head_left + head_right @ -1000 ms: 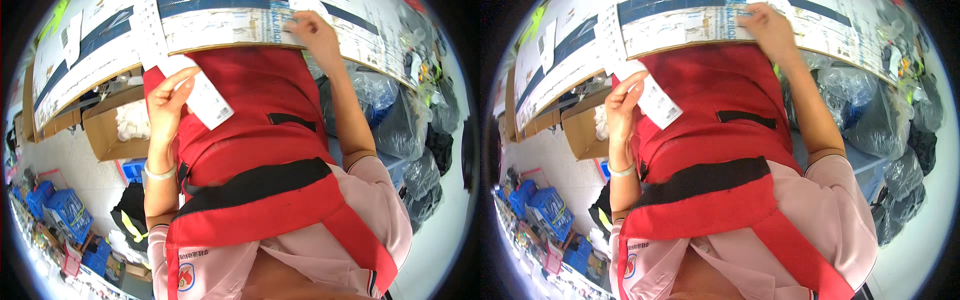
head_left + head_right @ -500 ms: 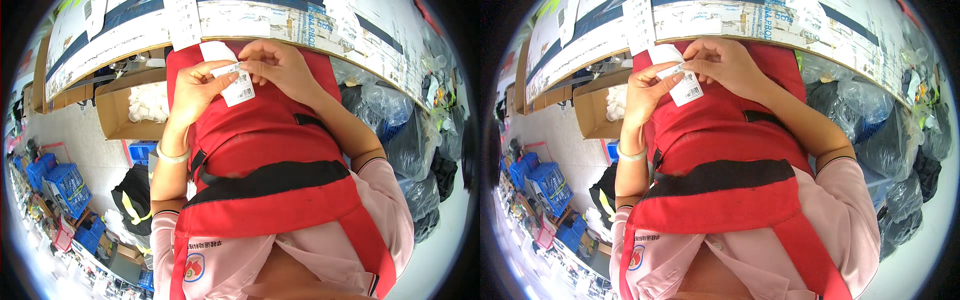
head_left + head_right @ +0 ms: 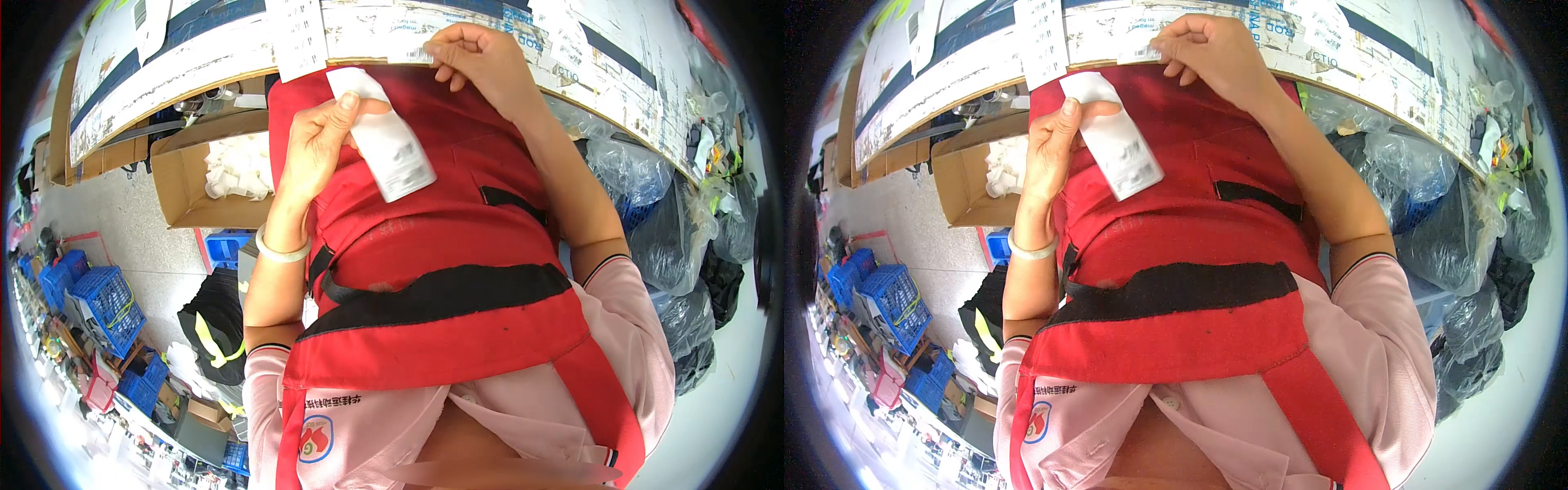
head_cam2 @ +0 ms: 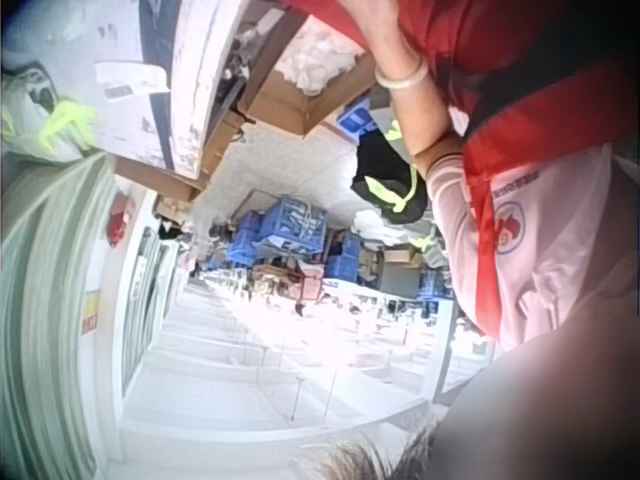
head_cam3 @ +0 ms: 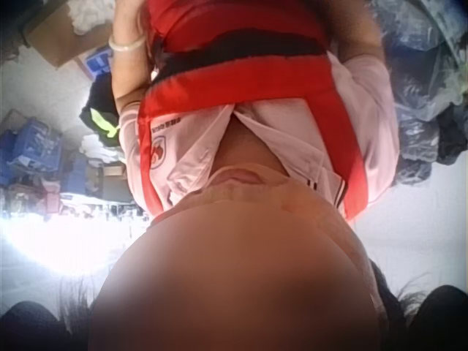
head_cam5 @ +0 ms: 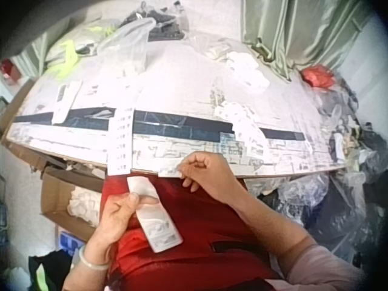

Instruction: Manually checking or preparing a strip of product labels at a workstation.

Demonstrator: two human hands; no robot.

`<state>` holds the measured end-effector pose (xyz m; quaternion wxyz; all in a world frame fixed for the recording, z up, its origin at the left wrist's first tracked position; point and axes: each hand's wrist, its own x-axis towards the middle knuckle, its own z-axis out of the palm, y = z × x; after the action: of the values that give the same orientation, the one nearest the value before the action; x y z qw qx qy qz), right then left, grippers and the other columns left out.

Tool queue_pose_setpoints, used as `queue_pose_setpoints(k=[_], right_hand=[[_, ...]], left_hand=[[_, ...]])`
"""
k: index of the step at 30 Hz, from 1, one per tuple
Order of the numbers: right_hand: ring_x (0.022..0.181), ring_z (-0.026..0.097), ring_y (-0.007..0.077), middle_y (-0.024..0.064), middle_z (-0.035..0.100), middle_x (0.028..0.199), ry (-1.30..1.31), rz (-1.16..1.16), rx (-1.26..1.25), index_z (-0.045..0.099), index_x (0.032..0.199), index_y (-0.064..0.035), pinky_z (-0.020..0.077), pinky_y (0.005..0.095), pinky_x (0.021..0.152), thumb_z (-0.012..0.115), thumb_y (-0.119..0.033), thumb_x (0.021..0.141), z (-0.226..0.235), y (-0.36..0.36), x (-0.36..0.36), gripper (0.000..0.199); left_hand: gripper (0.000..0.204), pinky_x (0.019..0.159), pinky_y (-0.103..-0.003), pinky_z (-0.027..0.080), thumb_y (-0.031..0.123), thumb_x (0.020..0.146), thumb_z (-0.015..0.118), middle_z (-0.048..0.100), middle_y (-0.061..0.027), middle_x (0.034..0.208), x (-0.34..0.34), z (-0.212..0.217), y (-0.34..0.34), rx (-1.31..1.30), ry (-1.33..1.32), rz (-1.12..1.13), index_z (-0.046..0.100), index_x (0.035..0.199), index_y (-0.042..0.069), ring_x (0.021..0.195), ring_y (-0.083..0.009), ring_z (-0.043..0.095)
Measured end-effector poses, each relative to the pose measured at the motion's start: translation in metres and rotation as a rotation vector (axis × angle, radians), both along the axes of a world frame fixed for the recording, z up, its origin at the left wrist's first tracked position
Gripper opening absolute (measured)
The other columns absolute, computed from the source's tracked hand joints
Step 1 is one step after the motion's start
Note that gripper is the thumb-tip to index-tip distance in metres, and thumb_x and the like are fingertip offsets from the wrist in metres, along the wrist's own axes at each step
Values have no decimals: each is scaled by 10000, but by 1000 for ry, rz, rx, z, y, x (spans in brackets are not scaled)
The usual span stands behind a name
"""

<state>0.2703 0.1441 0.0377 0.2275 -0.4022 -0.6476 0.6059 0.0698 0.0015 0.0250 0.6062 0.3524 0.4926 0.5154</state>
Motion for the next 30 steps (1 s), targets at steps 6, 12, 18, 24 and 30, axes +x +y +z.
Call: queue_pose_setpoints(k=[6,12,18,24,30], right_hand=[[628,569,47,9,631,758,-94,-7,23,661,956,-20,460,172,541,623,-198,907,-7,21,-6,189],[575,600,111,72,633,709,-76,-50,-89,638,871,44,485,221,487,632,-144,889,-5,22,-15,189],[586,602,114,74,639,716,-73,-43,-86,640,868,45,490,228,497,634,-138,887,-7,21,-16,184],[588,598,110,71,636,709,-118,-50,-68,642,865,42,493,230,503,637,-136,882,-6,20,-18,179],[584,595,111,69,632,707,-127,-43,-64,642,862,41,494,231,503,642,-138,878,-6,20,-19,181]], left_hand=[[360,588,-203,411,314,970,528,647,-24,776,-6,-1,3,65,238,-5,712,979,5,664,-60,521],[331,581,-207,392,306,957,555,636,-10,760,-5,0,6,43,216,11,719,976,18,643,-52,485],[320,580,-204,397,307,944,577,636,-9,768,-3,-4,5,20,207,15,721,978,22,643,-54,492],[296,585,-202,411,286,937,592,647,-8,763,-1,-3,5,-5,184,24,722,969,21,655,-54,513],[286,586,-201,415,272,937,594,651,-5,764,-1,-3,5,-3,185,20,718,977,18,657,-50,519]])
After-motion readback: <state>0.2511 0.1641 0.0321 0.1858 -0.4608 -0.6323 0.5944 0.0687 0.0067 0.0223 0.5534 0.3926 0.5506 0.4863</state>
